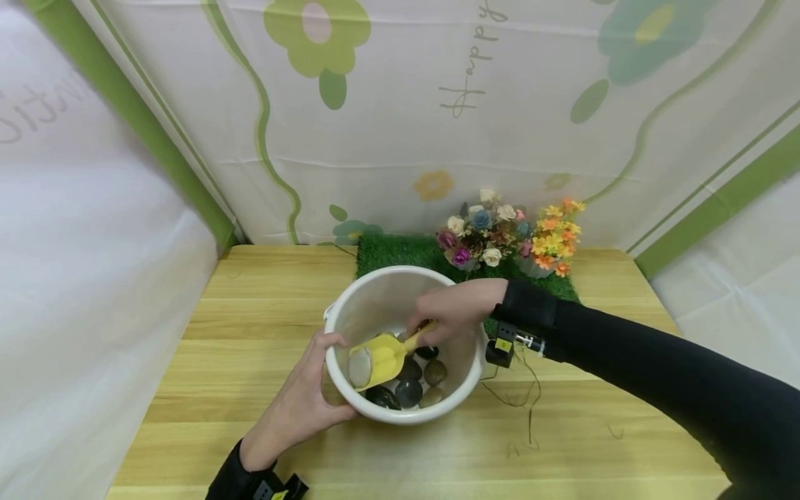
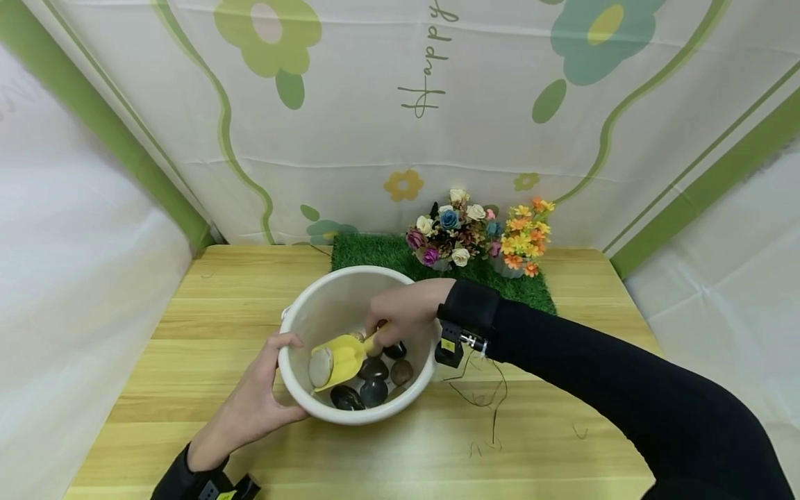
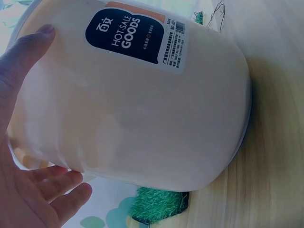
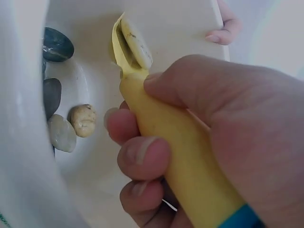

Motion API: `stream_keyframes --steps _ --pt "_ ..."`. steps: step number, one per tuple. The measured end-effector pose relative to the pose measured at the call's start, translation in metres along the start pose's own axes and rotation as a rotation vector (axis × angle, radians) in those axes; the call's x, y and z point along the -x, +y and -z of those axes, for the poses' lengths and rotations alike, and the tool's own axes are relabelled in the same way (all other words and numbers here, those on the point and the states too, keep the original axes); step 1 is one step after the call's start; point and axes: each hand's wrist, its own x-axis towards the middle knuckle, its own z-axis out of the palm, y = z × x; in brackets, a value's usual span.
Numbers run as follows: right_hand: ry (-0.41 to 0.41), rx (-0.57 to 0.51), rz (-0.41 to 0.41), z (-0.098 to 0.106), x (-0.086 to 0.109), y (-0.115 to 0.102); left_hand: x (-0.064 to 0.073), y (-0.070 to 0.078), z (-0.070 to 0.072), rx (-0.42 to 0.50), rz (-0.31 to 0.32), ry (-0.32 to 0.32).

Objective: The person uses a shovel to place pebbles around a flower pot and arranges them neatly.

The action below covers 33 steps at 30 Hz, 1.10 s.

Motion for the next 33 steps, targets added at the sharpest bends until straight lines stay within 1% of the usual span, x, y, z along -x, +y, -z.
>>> stream_keyframes --steps 5,7,8,10,14,18,25,29,33 --pt "0.029 0.004 0.027 0.0 0.007 -0.003 0.0 0.001 0.0 -0.007 0.007 -0.005" --pt "0.039 -0.01 0.044 0.0 0.01 -0.003 0.0 0.001 0.001 -0.011 0.007 -0.005" --pt "0.041 -0.031 0.041 0.002 0.013 -0.008 0.0 0.001 0.001 -0.011 0.007 -0.006" --pt "0.052 -0.041 0.055 0.002 0.017 -0.009 0.0 0.001 0.001 -0.01 0.008 -0.007" --pt "0.084 -0.064 0.051 0.002 0.025 -0.011 0.0 0.001 0.001 -0.006 0.011 -0.013" --pt "0.129 -0.069 0.033 0.004 0.036 -0.015 0.0 0.001 0.001 -0.009 0.011 -0.012" --pt "0.197 -0.073 -0.044 0.003 0.058 -0.022 0.001 0.0 0.0 -0.006 0.019 -0.014" --pt "0.243 -0.103 -0.086 0.0 0.074 -0.023 0.001 0.001 0.001 -0.01 0.022 -0.014" --pt "0.304 -0.101 -0.119 -0.001 0.093 -0.026 0.001 0.001 0.001 -0.012 0.024 -0.016"
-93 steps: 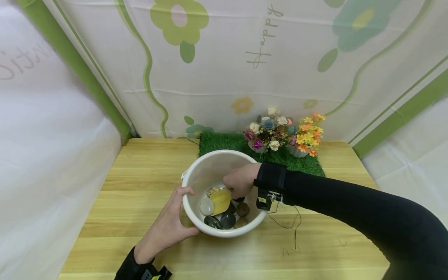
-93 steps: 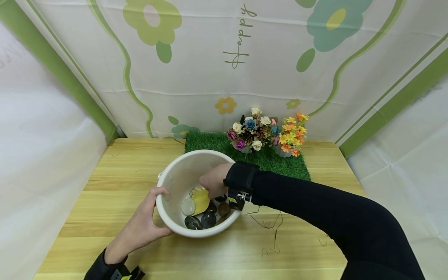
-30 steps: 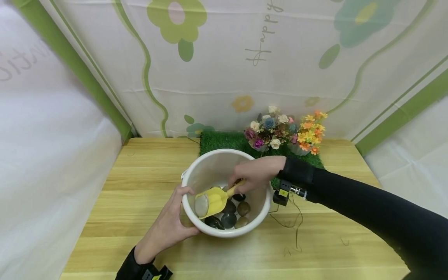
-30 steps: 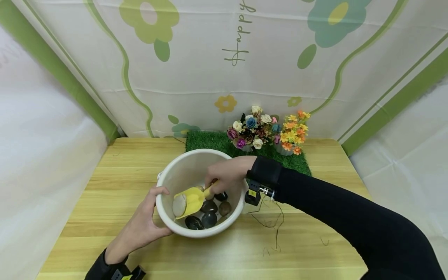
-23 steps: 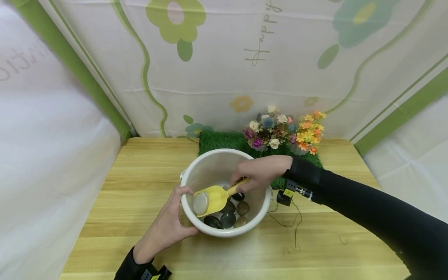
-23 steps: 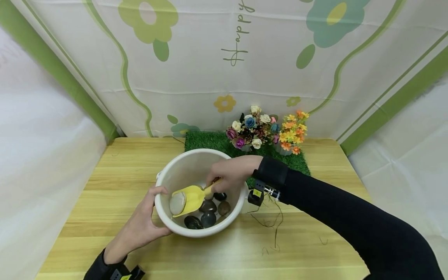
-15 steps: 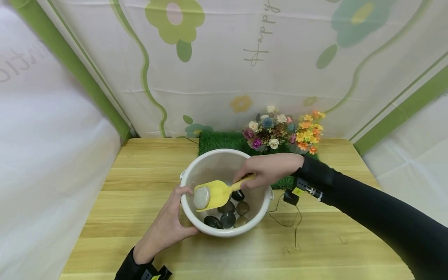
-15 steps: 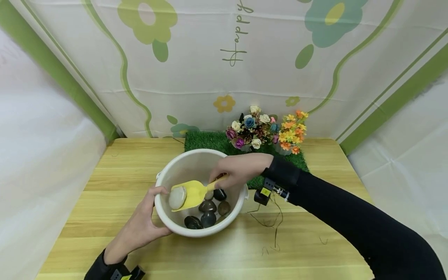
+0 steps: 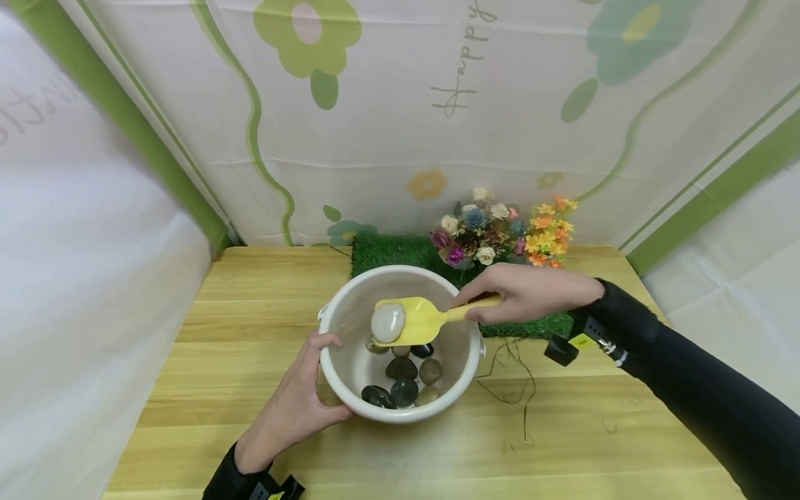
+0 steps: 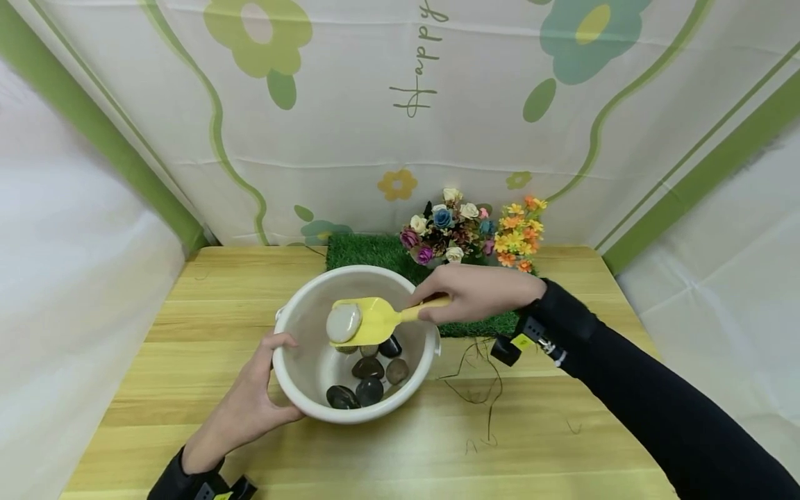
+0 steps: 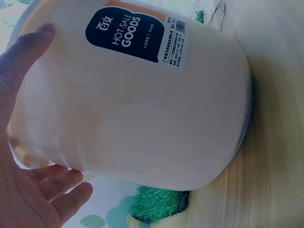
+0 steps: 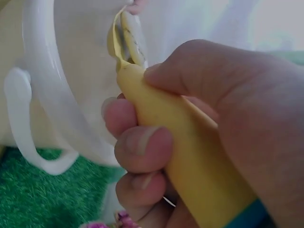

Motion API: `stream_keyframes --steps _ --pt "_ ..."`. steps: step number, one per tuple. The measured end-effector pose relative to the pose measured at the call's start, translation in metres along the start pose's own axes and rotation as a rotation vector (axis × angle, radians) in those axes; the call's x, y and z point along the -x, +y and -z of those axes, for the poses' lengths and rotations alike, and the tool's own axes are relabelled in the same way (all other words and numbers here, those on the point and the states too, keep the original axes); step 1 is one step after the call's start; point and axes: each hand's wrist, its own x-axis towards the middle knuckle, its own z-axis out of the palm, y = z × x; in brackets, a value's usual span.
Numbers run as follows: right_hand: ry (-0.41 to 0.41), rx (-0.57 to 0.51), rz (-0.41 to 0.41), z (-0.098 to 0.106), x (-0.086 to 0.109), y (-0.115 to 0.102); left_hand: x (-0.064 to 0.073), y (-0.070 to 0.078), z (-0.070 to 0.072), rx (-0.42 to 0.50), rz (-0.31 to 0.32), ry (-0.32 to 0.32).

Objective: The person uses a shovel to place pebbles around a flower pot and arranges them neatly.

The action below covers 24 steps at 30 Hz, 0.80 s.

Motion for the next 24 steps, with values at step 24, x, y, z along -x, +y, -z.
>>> stream_keyframes --steps 24 --pt "0.385 0.037 -0.272 0.001 0.123 0.044 0.0 -0.001 0.0 0.029 -0.025 0.006"
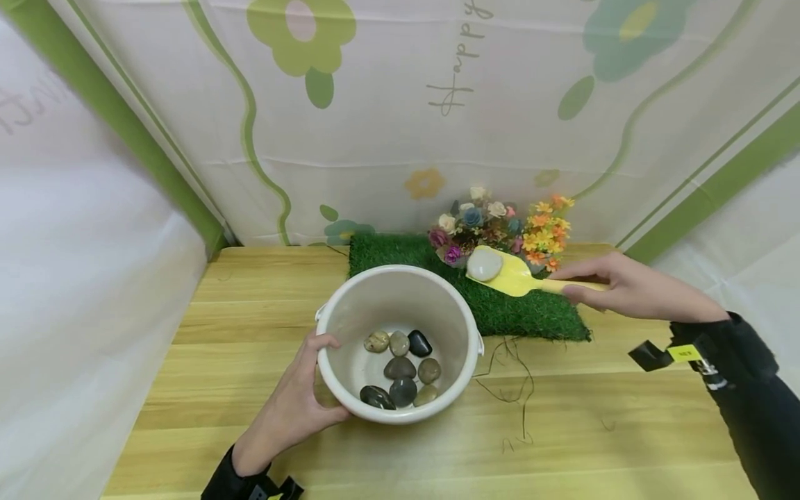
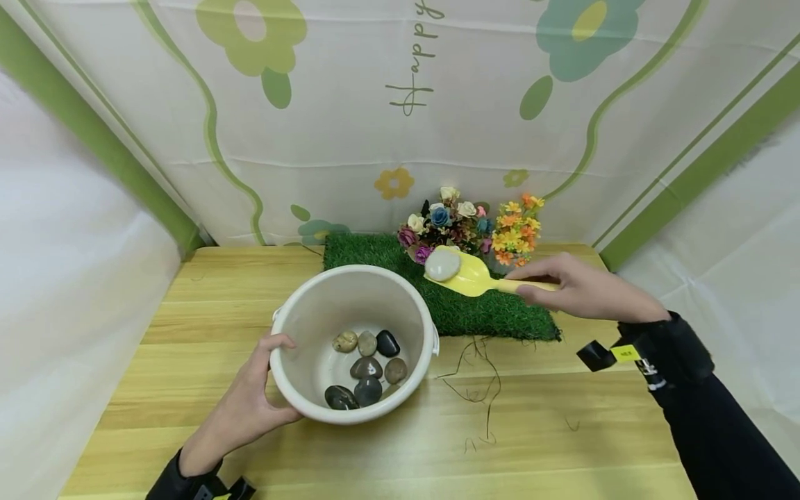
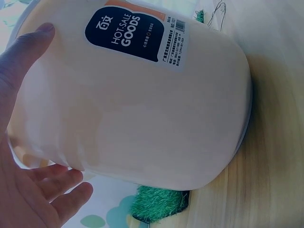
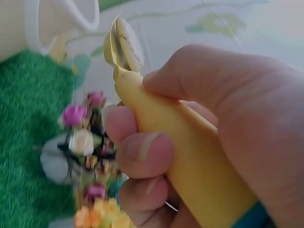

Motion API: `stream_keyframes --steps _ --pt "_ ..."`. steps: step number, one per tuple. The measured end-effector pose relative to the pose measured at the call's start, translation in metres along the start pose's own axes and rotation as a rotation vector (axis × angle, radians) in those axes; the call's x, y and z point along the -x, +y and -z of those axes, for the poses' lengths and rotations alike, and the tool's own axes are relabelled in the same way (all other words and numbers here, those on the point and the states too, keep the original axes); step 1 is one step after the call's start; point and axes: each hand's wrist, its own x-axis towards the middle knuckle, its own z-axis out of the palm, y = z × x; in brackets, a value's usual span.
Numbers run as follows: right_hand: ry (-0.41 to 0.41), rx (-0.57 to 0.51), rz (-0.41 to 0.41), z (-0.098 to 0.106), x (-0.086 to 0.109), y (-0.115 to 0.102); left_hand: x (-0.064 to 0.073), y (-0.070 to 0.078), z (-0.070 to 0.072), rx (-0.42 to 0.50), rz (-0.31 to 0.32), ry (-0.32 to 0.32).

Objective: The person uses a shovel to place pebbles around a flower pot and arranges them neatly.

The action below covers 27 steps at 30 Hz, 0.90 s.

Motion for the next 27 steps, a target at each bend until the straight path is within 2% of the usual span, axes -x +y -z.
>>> stream_keyframes --steps 9,16,23,27 --pt "0.058 0.054 -0.204 -0.007 0.038 0.04 0.0 -0.001 0.0 -0.017 0.002 0.001" --pt "0.063 -0.026 -0.241 -0.022 0.054 0.079 0.001 -0.001 -0.001 -0.023 0.019 -0.003" --pt "0.112 -0.102 -0.257 -0.04 0.061 0.113 0.0 -0.001 -0.002 -0.019 0.006 0.0" --pt "0.127 -0.089 -0.289 -0.049 0.063 0.129 0.0 -0.001 -0.002 -0.021 0.001 0.0"
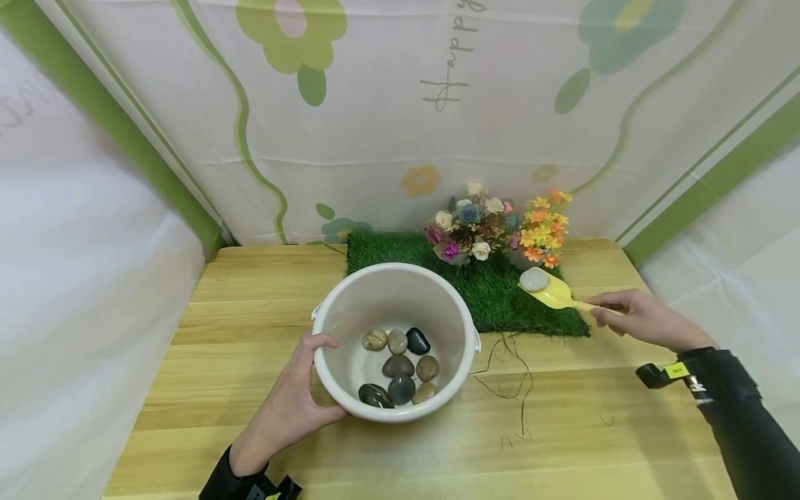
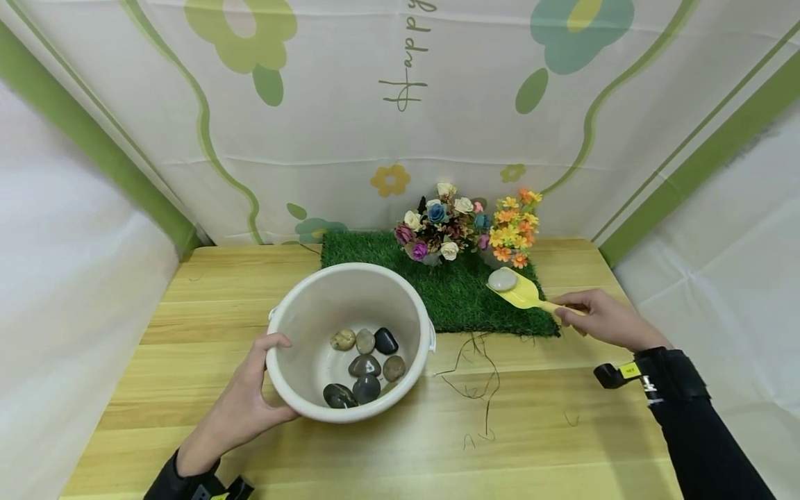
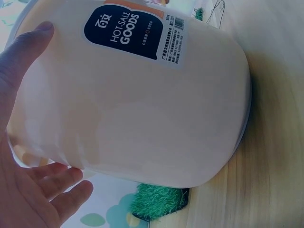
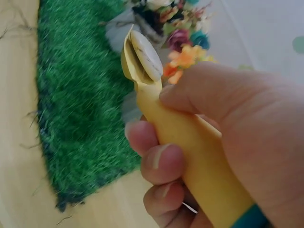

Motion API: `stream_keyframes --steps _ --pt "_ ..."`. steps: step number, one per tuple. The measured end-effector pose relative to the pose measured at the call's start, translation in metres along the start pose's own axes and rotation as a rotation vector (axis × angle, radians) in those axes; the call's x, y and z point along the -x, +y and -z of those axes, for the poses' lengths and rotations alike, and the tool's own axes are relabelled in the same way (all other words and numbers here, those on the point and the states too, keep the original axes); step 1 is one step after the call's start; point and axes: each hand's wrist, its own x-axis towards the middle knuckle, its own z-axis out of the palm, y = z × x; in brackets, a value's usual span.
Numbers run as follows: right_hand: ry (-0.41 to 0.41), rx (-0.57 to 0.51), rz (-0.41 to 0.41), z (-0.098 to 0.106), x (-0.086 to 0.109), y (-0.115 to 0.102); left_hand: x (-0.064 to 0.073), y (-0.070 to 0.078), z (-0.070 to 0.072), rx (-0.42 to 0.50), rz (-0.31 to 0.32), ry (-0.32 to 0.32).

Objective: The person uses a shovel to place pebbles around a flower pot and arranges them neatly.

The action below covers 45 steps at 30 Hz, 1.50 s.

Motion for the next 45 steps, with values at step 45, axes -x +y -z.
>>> stream_keyframes --steps 45 --pt "-0.023 0.156 -0.187 -0.001 -0.018 0.022 0.0 0.001 0.0 -0.008 -0.009 0.015"
